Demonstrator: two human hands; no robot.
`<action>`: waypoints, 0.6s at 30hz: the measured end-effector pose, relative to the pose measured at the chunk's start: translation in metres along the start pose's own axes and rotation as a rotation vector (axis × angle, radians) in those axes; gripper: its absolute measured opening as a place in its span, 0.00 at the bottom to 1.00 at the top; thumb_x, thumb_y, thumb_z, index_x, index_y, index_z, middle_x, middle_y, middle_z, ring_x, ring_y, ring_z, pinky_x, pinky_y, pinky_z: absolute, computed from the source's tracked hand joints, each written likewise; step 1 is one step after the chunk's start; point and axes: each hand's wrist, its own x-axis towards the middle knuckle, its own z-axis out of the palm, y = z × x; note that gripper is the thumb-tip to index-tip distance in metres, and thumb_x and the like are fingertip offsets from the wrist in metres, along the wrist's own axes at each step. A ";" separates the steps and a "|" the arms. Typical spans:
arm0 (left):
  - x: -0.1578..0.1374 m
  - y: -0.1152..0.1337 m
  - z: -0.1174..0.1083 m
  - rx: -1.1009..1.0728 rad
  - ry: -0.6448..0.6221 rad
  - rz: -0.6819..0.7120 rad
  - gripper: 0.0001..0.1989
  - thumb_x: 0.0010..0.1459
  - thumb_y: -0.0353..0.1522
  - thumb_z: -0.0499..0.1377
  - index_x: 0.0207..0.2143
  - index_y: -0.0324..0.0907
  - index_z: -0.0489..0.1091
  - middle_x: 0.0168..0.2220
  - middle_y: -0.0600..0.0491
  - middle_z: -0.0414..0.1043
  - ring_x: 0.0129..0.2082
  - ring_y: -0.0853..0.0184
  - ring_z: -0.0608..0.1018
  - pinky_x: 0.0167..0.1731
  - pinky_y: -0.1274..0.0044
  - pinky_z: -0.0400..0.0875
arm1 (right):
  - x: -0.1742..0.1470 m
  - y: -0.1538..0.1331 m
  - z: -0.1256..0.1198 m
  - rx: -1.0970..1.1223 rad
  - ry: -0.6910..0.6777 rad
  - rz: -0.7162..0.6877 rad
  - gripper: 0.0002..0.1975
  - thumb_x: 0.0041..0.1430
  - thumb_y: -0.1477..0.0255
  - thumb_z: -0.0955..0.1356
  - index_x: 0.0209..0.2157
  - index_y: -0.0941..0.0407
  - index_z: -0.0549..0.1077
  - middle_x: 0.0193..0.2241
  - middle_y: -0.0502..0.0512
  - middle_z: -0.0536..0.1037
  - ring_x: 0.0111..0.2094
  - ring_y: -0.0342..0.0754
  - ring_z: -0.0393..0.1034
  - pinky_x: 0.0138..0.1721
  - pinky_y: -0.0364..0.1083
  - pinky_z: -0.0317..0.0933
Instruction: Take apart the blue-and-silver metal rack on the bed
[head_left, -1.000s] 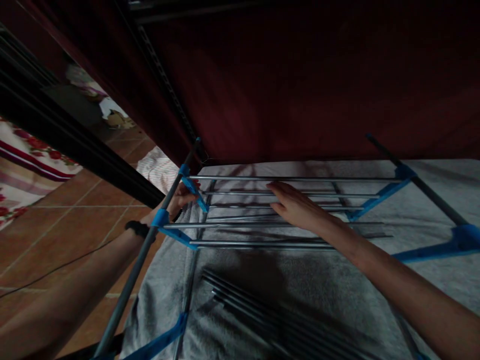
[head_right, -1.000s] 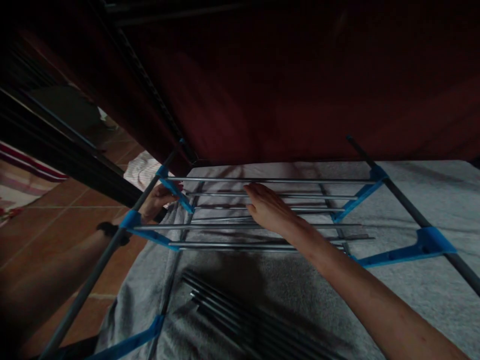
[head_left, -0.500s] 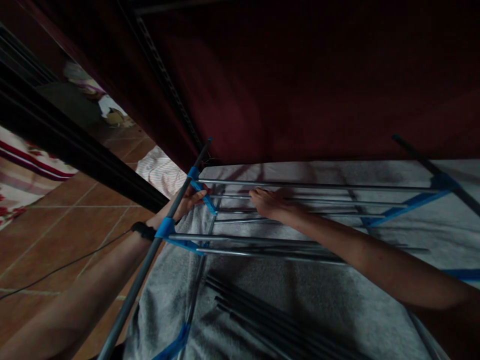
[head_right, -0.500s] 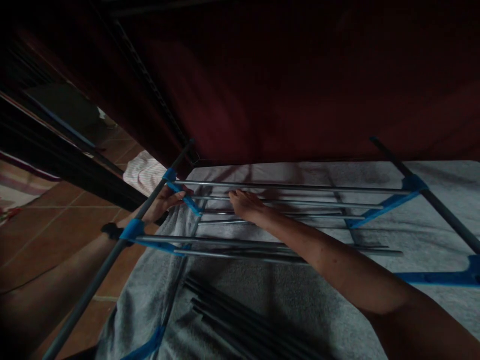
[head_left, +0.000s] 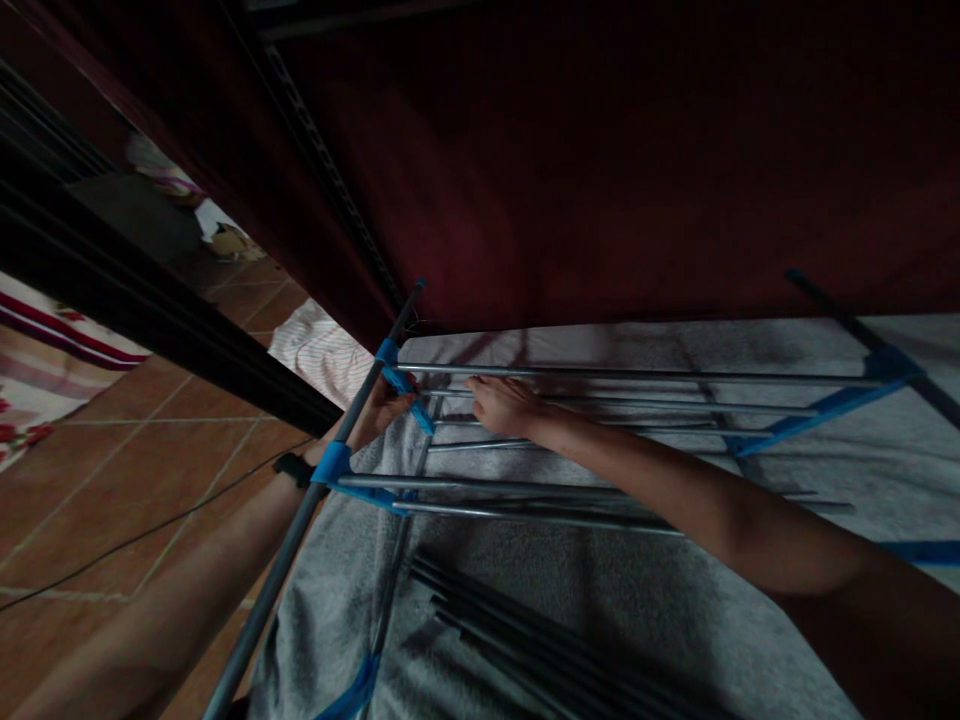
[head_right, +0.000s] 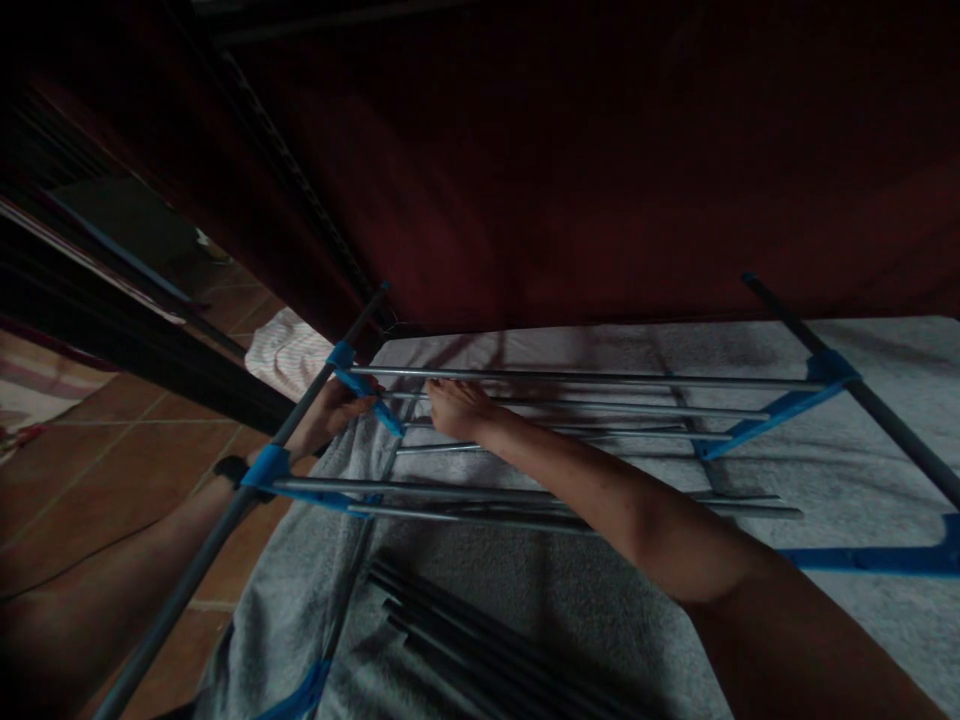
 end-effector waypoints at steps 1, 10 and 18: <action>0.001 -0.001 0.001 -0.008 0.015 0.005 0.27 0.43 0.47 0.71 0.41 0.47 0.67 0.40 0.50 0.74 0.45 0.54 0.77 0.49 0.61 0.74 | 0.007 -0.006 0.001 0.015 -0.004 -0.005 0.17 0.67 0.75 0.59 0.52 0.59 0.71 0.53 0.63 0.77 0.52 0.56 0.73 0.52 0.51 0.64; 0.006 -0.009 0.001 0.030 0.002 0.046 0.23 0.44 0.42 0.67 0.40 0.44 0.66 0.38 0.50 0.74 0.41 0.57 0.77 0.43 0.65 0.73 | 0.038 -0.018 0.014 0.066 -0.086 0.031 0.18 0.73 0.63 0.57 0.56 0.52 0.71 0.48 0.59 0.80 0.50 0.55 0.75 0.48 0.50 0.66; 0.003 -0.006 0.007 0.049 0.048 0.048 0.21 0.44 0.38 0.68 0.39 0.41 0.67 0.35 0.51 0.74 0.36 0.59 0.77 0.39 0.68 0.74 | 0.046 -0.030 0.003 0.122 -0.090 0.041 0.18 0.70 0.68 0.58 0.52 0.57 0.73 0.51 0.63 0.79 0.50 0.57 0.76 0.48 0.51 0.68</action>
